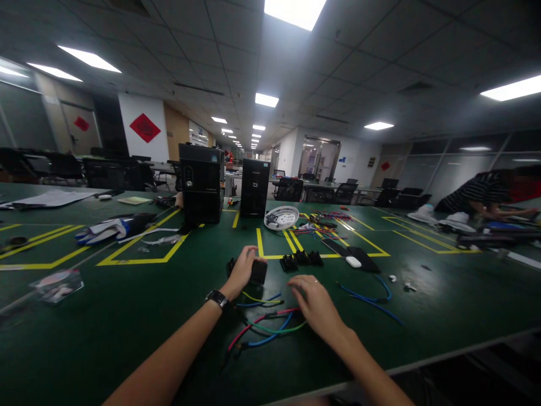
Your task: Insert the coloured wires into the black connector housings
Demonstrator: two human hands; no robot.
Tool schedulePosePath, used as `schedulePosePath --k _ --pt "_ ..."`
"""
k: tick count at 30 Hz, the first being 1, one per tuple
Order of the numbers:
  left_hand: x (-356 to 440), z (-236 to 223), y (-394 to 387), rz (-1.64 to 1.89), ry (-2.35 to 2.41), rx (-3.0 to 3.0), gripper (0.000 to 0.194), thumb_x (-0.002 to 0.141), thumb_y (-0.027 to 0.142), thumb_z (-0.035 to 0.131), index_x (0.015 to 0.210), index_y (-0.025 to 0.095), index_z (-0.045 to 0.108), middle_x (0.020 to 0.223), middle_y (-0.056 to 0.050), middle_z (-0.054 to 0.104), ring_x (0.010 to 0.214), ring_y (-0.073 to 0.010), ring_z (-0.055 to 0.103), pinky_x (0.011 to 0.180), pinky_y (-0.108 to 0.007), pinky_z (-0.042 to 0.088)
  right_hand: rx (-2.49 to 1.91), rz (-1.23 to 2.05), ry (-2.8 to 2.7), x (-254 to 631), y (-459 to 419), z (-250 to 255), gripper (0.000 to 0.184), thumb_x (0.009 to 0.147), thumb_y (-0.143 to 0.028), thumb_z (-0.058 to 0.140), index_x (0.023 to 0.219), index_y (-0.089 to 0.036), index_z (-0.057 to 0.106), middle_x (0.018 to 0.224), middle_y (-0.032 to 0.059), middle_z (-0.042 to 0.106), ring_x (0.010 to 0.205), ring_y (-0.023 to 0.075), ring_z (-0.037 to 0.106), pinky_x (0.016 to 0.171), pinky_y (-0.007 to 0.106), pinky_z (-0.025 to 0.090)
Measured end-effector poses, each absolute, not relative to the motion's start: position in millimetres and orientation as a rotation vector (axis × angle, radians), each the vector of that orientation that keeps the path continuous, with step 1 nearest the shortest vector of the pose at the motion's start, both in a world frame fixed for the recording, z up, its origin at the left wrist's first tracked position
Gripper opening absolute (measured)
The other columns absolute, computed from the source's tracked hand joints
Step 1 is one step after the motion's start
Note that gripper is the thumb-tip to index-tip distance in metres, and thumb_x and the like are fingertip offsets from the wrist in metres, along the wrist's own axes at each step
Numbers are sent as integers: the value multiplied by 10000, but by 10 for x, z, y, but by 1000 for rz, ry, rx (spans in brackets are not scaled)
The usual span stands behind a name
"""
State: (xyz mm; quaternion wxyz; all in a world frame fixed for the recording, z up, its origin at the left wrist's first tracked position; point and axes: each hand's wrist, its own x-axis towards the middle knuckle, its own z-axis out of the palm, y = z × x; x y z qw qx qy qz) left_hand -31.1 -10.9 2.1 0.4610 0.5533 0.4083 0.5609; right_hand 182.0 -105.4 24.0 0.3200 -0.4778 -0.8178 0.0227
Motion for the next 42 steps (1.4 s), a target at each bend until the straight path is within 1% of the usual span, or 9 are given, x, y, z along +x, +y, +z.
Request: schedulePosePath --k 3,9,15,21,29,32,35,38,42 --pt "-282 -13 -57 1340 1114 1434 306 878 410 402 1065 189 503 736 -19 657 585 -145 578 539 -234 403 -1504 -78 -2115 2456 -1010 224 269 871 -160 475 1077 -171 649 1077 99 659 1021 235 568 928 351 408" --pt "-185 19 77 1428 1266 1631 300 889 335 359 941 158 595 799 -51 635 785 -179 610 726 -280 441 -1872 -213 -2079 3242 -861 45 265 879 -229 482 1063 -168 663 1066 112 651 995 252 576 847 336 428" --pt "-180 -2 211 1324 1406 1805 282 874 139 346 962 160 612 875 -69 668 843 -169 625 770 -275 454 -1930 -235 -2122 3148 -770 76 180 878 -233 487 904 -214 664 954 65 667 919 222 597 745 301 402" --pt "-141 51 328 1256 1577 1910 447 718 -81 348 982 159 618 976 -95 606 945 -180 556 860 -296 402 -1893 -182 -2098 2837 -577 311 177 884 -246 464 909 -195 631 911 69 682 865 198 625 684 262 375" --pt "-131 225 209 1072 1988 2282 429 844 37 312 1114 210 596 1118 -155 544 1094 -298 408 896 -448 327 -1637 56 -1849 2575 -126 247 207 849 -274 458 851 -183 643 768 66 695 727 201 645 635 268 393" --pt "-87 258 240 992 1823 2371 420 845 61 336 1181 191 553 1180 -162 531 1141 -293 407 910 -427 322 -1523 146 -1739 2590 -50 154 230 837 -302 440 838 -177 634 720 52 678 667 198 630 618 276 408" --pt "113 264 351 873 1534 2391 399 825 247 510 1218 179 521 1215 -167 538 1163 -309 432 926 -412 335 -1428 161 -1709 2580 -67 92 230 840 -324 438 865 -178 614 710 45 660 647 202 617 623 287 412" --pt "365 244 477 767 1452 2363 450 619 387 735 1001 181 615 1044 -156 621 1079 -351 507 888 -416 379 -1341 203 -1729 2535 -129 39 222 855 -339 439 861 -188 602 706 43 648 638 202 606 620 287 411" --pt "523 220 492 777 1445 2312 351 492 319 798 725 191 569 795 -108 625 954 -356 560 812 -411 419 -1259 307 -1731 2514 -166 -23 227 865 -364 454 830 -196 601 658 23 628 602 197 592 587 279 405"
